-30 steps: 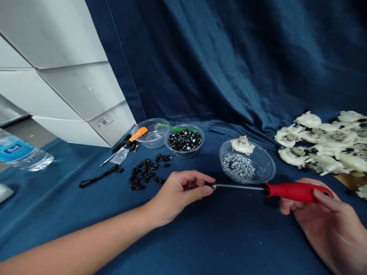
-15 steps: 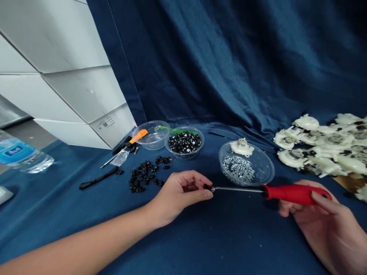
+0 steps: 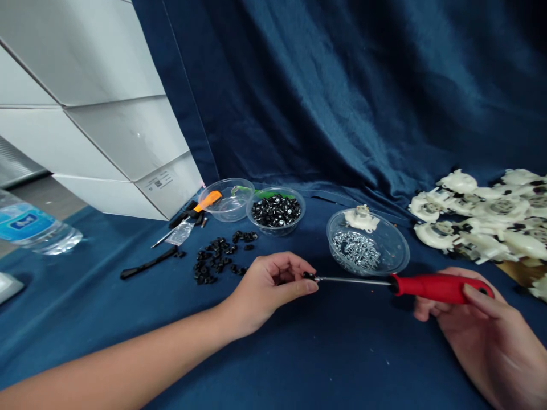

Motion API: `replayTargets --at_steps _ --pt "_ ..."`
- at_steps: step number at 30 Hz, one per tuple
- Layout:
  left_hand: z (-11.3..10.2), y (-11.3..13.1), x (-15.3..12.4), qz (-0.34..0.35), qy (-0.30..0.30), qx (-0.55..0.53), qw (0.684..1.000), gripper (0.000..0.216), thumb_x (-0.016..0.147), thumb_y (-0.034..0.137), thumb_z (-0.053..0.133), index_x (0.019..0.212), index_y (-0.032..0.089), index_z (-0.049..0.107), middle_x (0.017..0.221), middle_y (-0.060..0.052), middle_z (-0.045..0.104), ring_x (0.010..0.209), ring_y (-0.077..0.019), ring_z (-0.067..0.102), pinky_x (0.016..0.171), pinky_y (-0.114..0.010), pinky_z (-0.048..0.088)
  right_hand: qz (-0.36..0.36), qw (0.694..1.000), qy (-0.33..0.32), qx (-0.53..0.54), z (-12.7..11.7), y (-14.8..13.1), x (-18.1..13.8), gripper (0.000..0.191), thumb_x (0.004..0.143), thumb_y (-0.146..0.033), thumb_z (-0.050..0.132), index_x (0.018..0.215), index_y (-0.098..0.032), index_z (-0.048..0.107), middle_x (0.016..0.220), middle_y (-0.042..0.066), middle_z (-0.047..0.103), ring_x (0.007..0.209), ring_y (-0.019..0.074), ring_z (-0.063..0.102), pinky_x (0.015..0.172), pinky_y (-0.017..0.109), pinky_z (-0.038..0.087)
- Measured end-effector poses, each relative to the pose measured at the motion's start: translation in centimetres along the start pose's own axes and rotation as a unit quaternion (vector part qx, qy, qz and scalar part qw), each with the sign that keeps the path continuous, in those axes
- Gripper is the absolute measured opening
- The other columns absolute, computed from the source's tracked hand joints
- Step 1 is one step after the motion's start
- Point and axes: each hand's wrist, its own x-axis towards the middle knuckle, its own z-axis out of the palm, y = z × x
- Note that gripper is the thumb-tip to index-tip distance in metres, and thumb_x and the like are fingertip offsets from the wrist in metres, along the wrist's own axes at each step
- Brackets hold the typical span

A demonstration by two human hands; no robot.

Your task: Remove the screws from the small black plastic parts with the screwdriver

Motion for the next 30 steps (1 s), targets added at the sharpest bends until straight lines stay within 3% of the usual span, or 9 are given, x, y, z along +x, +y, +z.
replayTargets --at_steps 11,30 --pt "0.15 0.31 -0.18 -0.012 -0.010 -0.006 1.000 0.024 0.089 0.033 0.092 0.102 0.018 0.079 0.089 -0.002 0.077 0.076 -0.0134 0.065 0.075 -0.028 0.051 -0.001 0.999 0.014 -0.029 0.28 -0.42 -0.18 0.024 0.086 -0.048 0.077 0.097 -0.027 0.078 0.070 0.008 0.078 0.067 0.0255 0.074 0.067 0.028 0.063" --pt "-0.03 0.00 -0.02 0.004 0.001 0.002 1.000 0.028 0.090 0.036 0.090 0.102 0.018 0.072 0.084 -0.001 0.072 0.070 -0.0124 0.060 0.069 -0.027 0.046 -0.003 0.999 -0.012 -0.042 0.17 -0.21 -0.28 0.025 0.087 -0.048 0.077 0.103 -0.029 0.077 0.073 0.008 0.080 0.069 0.0292 0.076 0.068 0.035 0.066"
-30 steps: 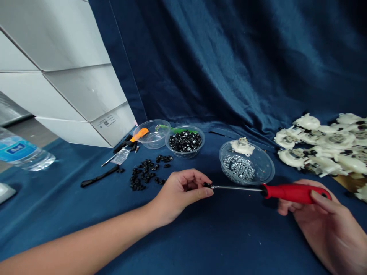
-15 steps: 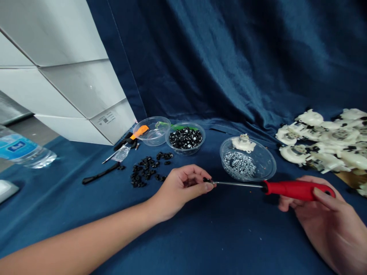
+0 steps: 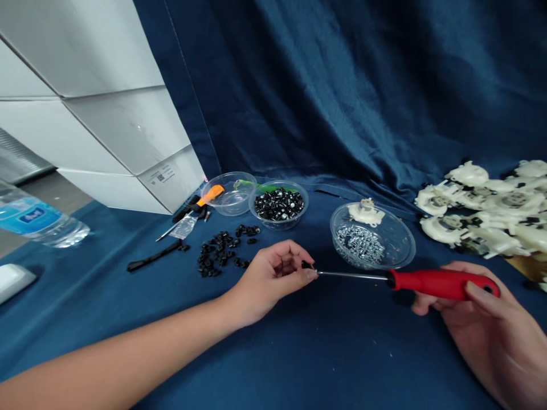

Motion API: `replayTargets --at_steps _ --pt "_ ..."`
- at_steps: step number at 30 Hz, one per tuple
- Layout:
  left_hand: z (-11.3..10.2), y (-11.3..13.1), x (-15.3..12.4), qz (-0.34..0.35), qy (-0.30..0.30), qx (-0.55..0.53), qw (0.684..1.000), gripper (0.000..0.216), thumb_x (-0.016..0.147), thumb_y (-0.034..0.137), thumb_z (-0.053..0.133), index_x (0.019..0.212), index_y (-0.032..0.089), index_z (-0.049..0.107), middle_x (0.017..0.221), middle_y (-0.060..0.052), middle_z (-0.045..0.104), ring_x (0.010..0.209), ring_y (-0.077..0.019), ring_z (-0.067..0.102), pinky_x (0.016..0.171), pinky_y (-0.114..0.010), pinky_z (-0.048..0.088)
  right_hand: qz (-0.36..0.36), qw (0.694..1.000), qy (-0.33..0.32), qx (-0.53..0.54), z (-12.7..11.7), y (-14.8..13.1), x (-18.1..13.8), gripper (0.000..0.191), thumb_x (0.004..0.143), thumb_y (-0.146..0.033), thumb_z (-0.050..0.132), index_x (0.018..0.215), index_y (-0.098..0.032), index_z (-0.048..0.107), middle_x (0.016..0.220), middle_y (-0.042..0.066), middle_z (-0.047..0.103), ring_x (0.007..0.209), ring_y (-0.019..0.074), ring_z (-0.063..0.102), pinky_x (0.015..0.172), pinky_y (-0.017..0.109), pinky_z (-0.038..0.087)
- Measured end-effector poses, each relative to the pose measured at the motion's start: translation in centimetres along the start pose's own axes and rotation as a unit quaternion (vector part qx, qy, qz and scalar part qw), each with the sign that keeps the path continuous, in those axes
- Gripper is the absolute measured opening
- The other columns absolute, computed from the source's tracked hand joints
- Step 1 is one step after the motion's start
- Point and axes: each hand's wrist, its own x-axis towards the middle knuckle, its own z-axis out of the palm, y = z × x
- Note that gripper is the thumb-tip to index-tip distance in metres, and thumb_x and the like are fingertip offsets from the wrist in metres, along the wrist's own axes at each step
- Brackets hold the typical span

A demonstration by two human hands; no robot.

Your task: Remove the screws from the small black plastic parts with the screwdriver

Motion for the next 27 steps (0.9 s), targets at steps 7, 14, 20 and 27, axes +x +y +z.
replayTargets --at_steps 7,14,20,27 --pt "-0.20 -0.20 0.03 0.001 -0.007 -0.016 1.000 0.029 0.091 0.038 0.089 0.104 0.017 0.073 0.091 -0.003 0.075 0.075 -0.0139 0.063 0.073 -0.029 0.051 0.006 1.000 0.003 -0.008 0.08 0.02 0.13 0.026 0.087 -0.051 0.075 0.102 -0.030 0.076 0.073 0.008 0.079 0.072 0.0301 0.077 0.070 0.035 0.066" --pt "-0.10 -0.20 0.05 0.010 -0.015 -0.024 1.000 0.023 0.093 0.032 0.089 0.102 0.016 0.074 0.096 -0.005 0.078 0.074 -0.0115 0.062 0.073 -0.026 0.050 0.014 1.000 -0.003 0.014 0.07 0.07 -0.02 0.027 0.086 -0.047 0.079 0.108 -0.032 0.076 0.076 0.005 0.081 0.070 0.0248 0.076 0.074 0.030 0.065" --pt "-0.06 0.16 0.10 0.003 0.000 -0.026 1.000 0.026 0.090 0.034 0.089 0.099 0.016 0.074 0.094 -0.005 0.078 0.074 -0.0137 0.064 0.072 -0.028 0.053 -0.002 1.000 0.009 0.018 0.17 0.03 0.17 0.027 0.083 -0.049 0.080 0.101 -0.029 0.080 0.074 0.007 0.080 0.067 0.0267 0.075 0.065 0.032 0.065" --pt "-0.10 0.37 0.08 -0.001 -0.005 -0.036 0.999 0.025 0.091 0.032 0.090 0.100 0.015 0.075 0.092 -0.005 0.077 0.074 -0.0123 0.064 0.072 -0.026 0.053 0.001 1.000 0.010 0.012 -0.04 0.23 0.15 0.024 0.087 -0.046 0.076 0.104 -0.030 0.078 0.075 0.007 0.080 0.068 0.0270 0.074 0.064 0.032 0.063"
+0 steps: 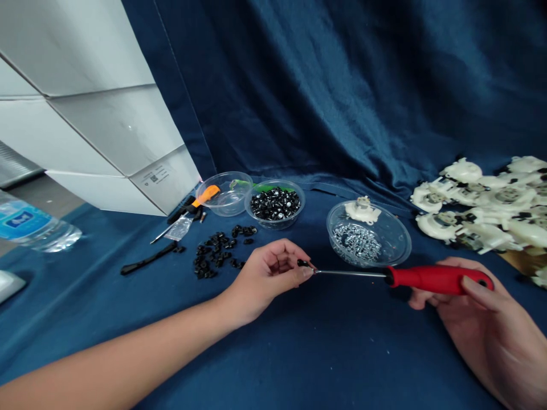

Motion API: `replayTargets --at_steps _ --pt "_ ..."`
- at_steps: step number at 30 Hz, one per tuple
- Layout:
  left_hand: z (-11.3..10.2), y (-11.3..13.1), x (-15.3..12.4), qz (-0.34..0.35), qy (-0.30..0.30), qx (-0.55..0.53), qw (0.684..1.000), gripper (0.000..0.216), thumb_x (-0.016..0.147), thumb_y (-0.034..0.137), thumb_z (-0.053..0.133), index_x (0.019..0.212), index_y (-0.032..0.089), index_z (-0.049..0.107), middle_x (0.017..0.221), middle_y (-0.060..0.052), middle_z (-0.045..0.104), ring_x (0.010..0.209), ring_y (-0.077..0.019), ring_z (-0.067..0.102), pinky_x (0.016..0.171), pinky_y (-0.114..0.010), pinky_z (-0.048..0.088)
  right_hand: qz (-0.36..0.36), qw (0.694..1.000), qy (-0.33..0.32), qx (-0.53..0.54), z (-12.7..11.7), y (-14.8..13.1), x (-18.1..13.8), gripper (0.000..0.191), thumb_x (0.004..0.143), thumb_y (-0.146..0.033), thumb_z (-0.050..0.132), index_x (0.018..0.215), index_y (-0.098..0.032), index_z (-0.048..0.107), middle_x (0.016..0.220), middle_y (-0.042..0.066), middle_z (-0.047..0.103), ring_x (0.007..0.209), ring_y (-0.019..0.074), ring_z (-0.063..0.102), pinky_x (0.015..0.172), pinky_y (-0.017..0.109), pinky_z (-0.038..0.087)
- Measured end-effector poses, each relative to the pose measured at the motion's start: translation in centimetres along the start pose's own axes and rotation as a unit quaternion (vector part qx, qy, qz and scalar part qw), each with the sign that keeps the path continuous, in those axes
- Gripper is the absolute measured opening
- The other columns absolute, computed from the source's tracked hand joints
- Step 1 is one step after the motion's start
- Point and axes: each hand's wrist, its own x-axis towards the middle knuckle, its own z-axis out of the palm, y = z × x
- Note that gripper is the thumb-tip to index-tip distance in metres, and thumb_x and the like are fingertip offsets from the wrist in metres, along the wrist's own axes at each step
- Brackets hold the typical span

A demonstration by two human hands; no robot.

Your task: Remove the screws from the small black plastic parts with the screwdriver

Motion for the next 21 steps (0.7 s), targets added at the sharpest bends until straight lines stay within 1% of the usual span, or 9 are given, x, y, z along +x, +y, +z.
replayTargets --at_steps 6,10,14,18,21 --pt "-0.10 -0.16 0.01 -0.001 0.000 0.004 1.000 0.025 0.091 0.031 0.090 0.102 0.014 0.075 0.093 -0.005 0.077 0.074 -0.0120 0.064 0.071 -0.026 0.052 0.005 1.000 -0.002 0.003 0.11 -0.32 -0.01 0.032 0.083 -0.050 0.082 0.103 -0.026 0.077 0.077 0.009 0.081 0.071 0.0257 0.076 0.067 0.030 0.064" --pt "-0.10 -0.18 0.07 0.001 0.000 0.006 1.000 0.025 0.091 0.030 0.091 0.102 0.014 0.075 0.093 -0.005 0.077 0.073 -0.0116 0.064 0.071 -0.026 0.052 0.002 1.000 0.009 -0.002 0.19 -0.35 -0.17 0.038 0.081 -0.053 0.085 0.106 -0.027 0.077 0.081 0.008 0.082 0.074 0.0284 0.079 0.072 0.034 0.066" --pt "-0.11 -0.17 0.11 0.003 0.006 0.002 1.000 0.025 0.090 0.029 0.091 0.101 0.014 0.075 0.089 -0.004 0.076 0.071 -0.0110 0.064 0.069 -0.024 0.051 0.000 1.000 0.009 -0.011 0.20 -0.19 -0.27 0.039 0.081 -0.056 0.084 0.108 -0.028 0.077 0.085 0.009 0.085 0.079 0.0319 0.082 0.074 0.039 0.068" --pt "-0.04 -0.13 0.17 0.009 0.014 -0.016 1.000 0.024 0.090 0.030 0.092 0.098 0.014 0.075 0.087 -0.003 0.076 0.070 -0.0114 0.063 0.068 -0.025 0.053 0.004 1.000 0.018 -0.024 0.23 0.01 -0.31 0.042 0.079 -0.061 0.084 0.106 -0.031 0.078 0.085 0.010 0.086 0.081 0.0339 0.083 0.073 0.039 0.070" --pt "-0.04 -0.13 0.27 0.012 0.020 -0.026 0.999 0.023 0.090 0.029 0.092 0.098 0.014 0.076 0.086 -0.003 0.076 0.070 -0.0115 0.063 0.068 -0.025 0.054 0.006 0.999 0.021 -0.023 0.20 0.18 -0.32 0.043 0.078 -0.063 0.084 0.107 -0.032 0.078 0.087 0.010 0.086 0.086 0.0356 0.084 0.075 0.039 0.070"
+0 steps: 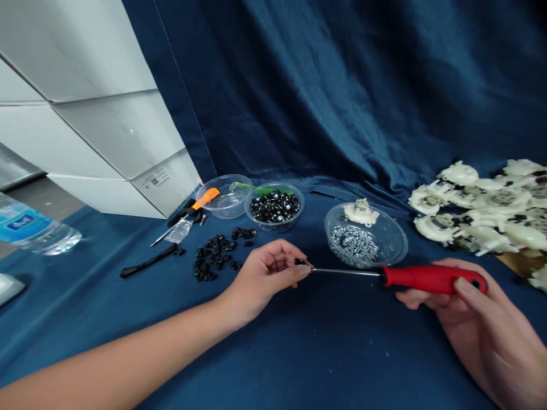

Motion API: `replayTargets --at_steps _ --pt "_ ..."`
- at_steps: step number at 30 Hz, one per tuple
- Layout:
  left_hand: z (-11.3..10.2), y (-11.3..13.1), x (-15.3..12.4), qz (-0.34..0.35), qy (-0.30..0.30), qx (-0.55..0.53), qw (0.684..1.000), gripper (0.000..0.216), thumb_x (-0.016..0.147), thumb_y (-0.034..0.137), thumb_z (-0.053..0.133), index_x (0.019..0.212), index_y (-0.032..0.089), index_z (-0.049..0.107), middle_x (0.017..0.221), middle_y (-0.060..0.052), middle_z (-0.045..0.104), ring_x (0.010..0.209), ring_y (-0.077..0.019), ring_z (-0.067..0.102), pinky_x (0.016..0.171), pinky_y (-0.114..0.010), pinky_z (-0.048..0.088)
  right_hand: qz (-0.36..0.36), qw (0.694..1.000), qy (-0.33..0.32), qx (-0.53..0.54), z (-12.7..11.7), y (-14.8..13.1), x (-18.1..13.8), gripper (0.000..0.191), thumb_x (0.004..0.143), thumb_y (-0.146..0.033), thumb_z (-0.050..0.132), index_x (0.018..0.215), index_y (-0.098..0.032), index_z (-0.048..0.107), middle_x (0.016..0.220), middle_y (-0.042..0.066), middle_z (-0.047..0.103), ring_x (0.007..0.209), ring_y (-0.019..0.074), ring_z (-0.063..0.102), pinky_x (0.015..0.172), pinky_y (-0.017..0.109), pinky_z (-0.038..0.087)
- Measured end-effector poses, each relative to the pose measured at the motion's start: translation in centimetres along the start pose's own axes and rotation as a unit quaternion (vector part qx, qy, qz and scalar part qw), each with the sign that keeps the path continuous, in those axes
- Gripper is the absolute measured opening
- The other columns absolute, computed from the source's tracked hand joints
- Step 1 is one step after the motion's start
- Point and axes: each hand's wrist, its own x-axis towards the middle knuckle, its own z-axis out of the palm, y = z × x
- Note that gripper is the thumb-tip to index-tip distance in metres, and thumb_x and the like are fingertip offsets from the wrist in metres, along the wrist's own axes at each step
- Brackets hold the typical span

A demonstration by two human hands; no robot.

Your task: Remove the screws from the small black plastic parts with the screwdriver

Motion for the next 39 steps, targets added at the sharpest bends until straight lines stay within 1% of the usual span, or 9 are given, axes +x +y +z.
replayTargets --at_steps 4,9,14,21,26,32,35,37,39 --pt "0.0 0.0 0.1 0.005 0.006 -0.017 1.000 0.021 0.090 0.026 0.092 0.098 0.014 0.077 0.086 -0.003 0.077 0.070 -0.0109 0.063 0.068 -0.023 0.054 -0.011 1.000 -0.006 0.005 -0.1 0.2 0.1 0.040 0.082 -0.060 0.083 0.110 -0.032 0.078 0.085 0.010 0.086 0.082 0.0342 0.084 0.076 0.039 0.070" --pt "0.1 0.2 0.0 0.008 0.008 -0.034 0.999 0.019 0.089 0.022 0.092 0.097 0.014 0.076 0.085 -0.003 0.079 0.071 -0.0103 0.063 0.067 -0.021 0.054 -0.020 1.000 -0.013 -0.001 -0.2 0.1 -0.1 0.041 0.081 -0.060 0.084 0.110 -0.031 0.077 0.086 0.011 0.086 0.082 0.0367 0.084 0.074 0.045 0.070" --pt "0.2 0.2 0.0 0.005 0.007 -0.031 0.999 0.019 0.089 0.022 0.092 0.096 0.014 0.076 0.083 -0.002 0.078 0.069 -0.0101 0.063 0.066 -0.021 0.054 -0.017 1.000 -0.013 -0.001 -0.1 0.2 -0.3 0.039 0.085 -0.061 0.081 0.112 -0.033 0.076 0.087 0.010 0.086 0.085 0.0328 0.085 0.076 0.038 0.069" --pt "0.0 0.2 0.0 0.003 0.017 -0.020 1.000 0.020 0.089 0.023 0.092 0.095 0.014 0.076 0.083 -0.002 0.078 0.069 -0.0108 0.064 0.066 -0.022 0.053 -0.036 0.998 -0.045 -0.005 -0.8 1.0 0.0 0.035 0.090 -0.056 0.080 0.117 -0.034 0.077 0.097 0.010 0.087 0.090 0.0323 0.085 0.081 0.037 0.069" --pt "-0.1 0.0 -0.1 0.002 0.021 0.003 1.000 0.021 0.088 0.026 0.092 0.096 0.014 0.076 0.082 -0.002 0.077 0.068 -0.0105 0.064 0.066 -0.022 0.053 -0.043 0.999 -0.018 -0.010 -1.0 1.1 0.2 0.036 0.081 -0.059 0.086 0.108 -0.035 0.078 0.088 0.008 0.087 0.080 0.0343 0.085 0.072 0.042 0.072" --pt "-0.1 -0.2 0.0 0.003 0.010 0.030 0.999 0.021 0.090 0.028 0.091 0.099 0.014 0.078 0.082 -0.002 0.075 0.067 -0.0102 0.063 0.065 -0.022 0.053 -0.012 0.999 -0.046 0.014 -1.8 1.2 0.7 0.044 0.072 -0.045 0.096 0.111 -0.037 0.077 0.086 0.005 0.086 0.078 0.0342 0.085 0.073 0.043 0.072" --pt "-0.1 -0.3 -0.1 0.008 0.002 0.035 0.999 0.019 0.092 0.027 0.089 0.103 0.016 0.079 0.081 0.000 0.073 0.068 -0.0100 0.063 0.065 -0.022 0.054 -0.002 1.000 -0.024 0.019 -1.3 0.7 0.7 0.049 0.066 -0.043 0.098 0.111 -0.036 0.078 0.083 0.005 0.086 0.073 0.0327 0.084 0.073 0.041 0.072" --pt "0.0 -0.3 -0.2 0.009 -0.005 0.040 0.999 0.018 0.092 0.027 0.088 0.105 0.017 0.079 0.082 0.000 0.074 0.068 -0.0098 0.063 0.066 -0.021 0.055 0.005 1.000 0.001 0.021 -0.8 0.3 0.5 0.046 0.065 -0.046 0.095 0.106 -0.034 0.080 0.080 0.006 0.085 0.068 0.0303 0.082 0.069 0.037 0.071" --pt "0.1 -0.2 -0.3 0.012 -0.008 0.052 0.999 0.017 0.093 0.026 0.088 0.106 0.018 0.080 0.084 0.000 0.074 0.069 -0.0097 0.064 0.066 -0.021 0.055 0.011 1.000 0.011 0.019 -0.3 0.0 0.3 0.038 0.067 -0.049 0.092 0.100 -0.033 0.080 0.077 0.008 0.084 0.067 0.0306 0.081 0.066 0.036 0.070"
